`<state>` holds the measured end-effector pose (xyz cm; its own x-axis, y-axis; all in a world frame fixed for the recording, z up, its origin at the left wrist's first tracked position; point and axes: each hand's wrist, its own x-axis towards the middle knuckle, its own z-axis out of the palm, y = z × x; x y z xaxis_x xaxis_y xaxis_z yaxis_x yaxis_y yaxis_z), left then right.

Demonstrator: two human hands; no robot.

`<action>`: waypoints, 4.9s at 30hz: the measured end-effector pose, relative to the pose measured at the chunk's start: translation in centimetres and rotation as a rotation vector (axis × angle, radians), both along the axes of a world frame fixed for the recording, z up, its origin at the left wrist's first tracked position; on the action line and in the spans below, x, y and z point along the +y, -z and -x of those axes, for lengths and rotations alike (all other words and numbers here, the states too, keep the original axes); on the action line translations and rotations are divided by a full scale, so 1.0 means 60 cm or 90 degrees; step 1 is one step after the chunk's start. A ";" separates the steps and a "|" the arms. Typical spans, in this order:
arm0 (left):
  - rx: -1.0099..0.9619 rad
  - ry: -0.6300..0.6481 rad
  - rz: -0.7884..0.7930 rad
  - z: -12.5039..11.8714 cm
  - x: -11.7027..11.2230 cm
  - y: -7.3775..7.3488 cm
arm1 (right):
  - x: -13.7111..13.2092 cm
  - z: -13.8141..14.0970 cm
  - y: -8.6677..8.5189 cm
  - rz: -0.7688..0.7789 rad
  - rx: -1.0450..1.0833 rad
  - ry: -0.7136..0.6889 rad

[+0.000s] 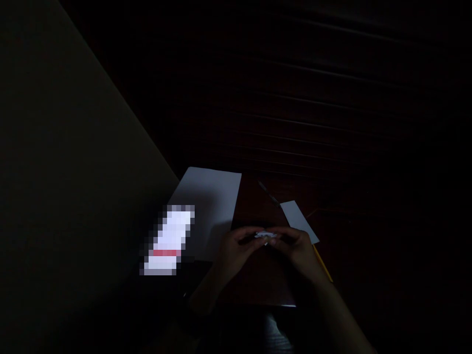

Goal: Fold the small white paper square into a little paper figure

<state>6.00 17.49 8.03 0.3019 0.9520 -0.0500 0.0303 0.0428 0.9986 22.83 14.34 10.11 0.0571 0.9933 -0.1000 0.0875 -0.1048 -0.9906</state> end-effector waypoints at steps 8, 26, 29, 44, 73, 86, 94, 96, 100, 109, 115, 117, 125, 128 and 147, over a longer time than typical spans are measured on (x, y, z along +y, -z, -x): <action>-0.050 0.052 0.056 0.006 0.000 -0.016 | 0.001 -0.002 -0.006 0.021 -0.003 -0.001; -0.051 0.051 0.106 0.002 0.000 -0.020 | 0.000 0.002 0.015 0.047 0.100 0.010; -0.032 0.047 0.114 0.003 0.000 -0.026 | 0.000 0.001 0.014 0.059 0.111 0.015; -0.067 -0.067 0.168 -0.008 -0.006 -0.022 | -0.001 0.008 0.008 0.062 0.099 -0.031; 0.014 -0.019 0.078 0.005 0.000 -0.002 | -0.003 0.010 0.012 0.051 0.169 -0.027; 0.044 -0.039 0.037 0.004 0.000 0.002 | -0.003 -0.001 0.012 0.038 0.074 -0.073; 0.021 0.007 -0.033 0.012 -0.002 -0.013 | -0.001 0.004 0.009 -0.033 0.025 -0.029; 0.019 0.010 -0.063 0.015 0.000 -0.015 | -0.001 0.004 0.008 -0.042 0.012 -0.027; 0.007 0.010 -0.094 0.016 0.002 -0.015 | -0.003 0.001 0.000 -0.045 0.018 -0.048; 0.000 0.013 -0.127 0.010 0.000 -0.012 | -0.004 0.001 0.001 -0.049 0.053 -0.060; 0.025 0.012 -0.176 0.010 -0.002 -0.020 | -0.005 -0.001 0.010 -0.054 0.039 -0.029; 0.032 0.014 -0.187 0.009 -0.003 -0.019 | -0.005 -0.001 0.010 -0.050 0.031 -0.024; 0.070 -0.012 -0.260 0.008 -0.005 -0.011 | -0.006 -0.003 0.004 -0.003 0.039 -0.037; 0.089 -0.020 -0.271 0.007 -0.008 -0.013 | -0.006 -0.001 0.004 -0.008 0.025 -0.034; 0.103 -0.026 -0.197 0.006 -0.011 -0.020 | -0.007 0.010 0.008 -0.104 -0.024 0.004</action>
<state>5.62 16.86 9.21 0.2757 0.9405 0.1988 0.1944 -0.2571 0.9466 22.25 13.92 9.65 0.0633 0.9959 0.0652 0.1250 0.0569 -0.9905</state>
